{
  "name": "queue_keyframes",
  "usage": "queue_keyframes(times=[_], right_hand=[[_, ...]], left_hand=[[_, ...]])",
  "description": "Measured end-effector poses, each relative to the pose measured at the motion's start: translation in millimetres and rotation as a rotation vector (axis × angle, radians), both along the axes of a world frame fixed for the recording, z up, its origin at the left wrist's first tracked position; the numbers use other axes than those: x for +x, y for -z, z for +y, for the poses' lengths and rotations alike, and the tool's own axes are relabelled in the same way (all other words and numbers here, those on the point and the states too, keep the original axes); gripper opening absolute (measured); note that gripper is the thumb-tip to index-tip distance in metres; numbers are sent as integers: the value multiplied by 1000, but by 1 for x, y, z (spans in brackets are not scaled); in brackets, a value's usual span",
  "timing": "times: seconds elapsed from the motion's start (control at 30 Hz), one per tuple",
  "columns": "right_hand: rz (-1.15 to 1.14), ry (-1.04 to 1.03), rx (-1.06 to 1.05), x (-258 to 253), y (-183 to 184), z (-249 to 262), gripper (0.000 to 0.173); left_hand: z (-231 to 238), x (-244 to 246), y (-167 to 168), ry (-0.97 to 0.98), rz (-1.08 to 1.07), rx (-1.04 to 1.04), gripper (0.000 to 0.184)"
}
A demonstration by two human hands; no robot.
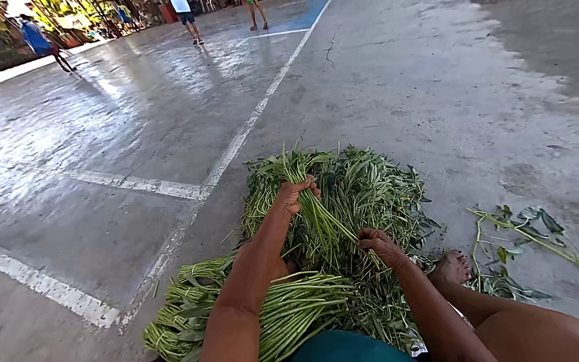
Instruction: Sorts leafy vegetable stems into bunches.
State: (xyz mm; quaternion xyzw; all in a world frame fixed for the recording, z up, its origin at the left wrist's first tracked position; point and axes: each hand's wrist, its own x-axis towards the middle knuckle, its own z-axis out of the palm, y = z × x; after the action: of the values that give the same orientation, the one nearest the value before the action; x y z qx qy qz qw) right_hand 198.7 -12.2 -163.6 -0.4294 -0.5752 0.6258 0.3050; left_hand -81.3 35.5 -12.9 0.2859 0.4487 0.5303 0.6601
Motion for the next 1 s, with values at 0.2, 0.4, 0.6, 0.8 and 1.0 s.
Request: queue_keyframes(times=[0.2,0.4,0.6,0.8,1.0], right_hand=[[-39,-154,48,6,2,0,9],[-612,-198,89,16,9,-1,36],[-591,201,277,-4,-69,1,54],[-460,297,695,-82,-113,-9,70],[-412,432,937,-127,-85,12,77]], left_hand=[[-4,-2,5,-3,11,8,14],[-2,-13,-7,-187,-3,52,12],[4,-2,-7,-339,68,47,11],[9,16,-9,-391,125,27,15],[-19,61,-43,-447,-138,43,13]])
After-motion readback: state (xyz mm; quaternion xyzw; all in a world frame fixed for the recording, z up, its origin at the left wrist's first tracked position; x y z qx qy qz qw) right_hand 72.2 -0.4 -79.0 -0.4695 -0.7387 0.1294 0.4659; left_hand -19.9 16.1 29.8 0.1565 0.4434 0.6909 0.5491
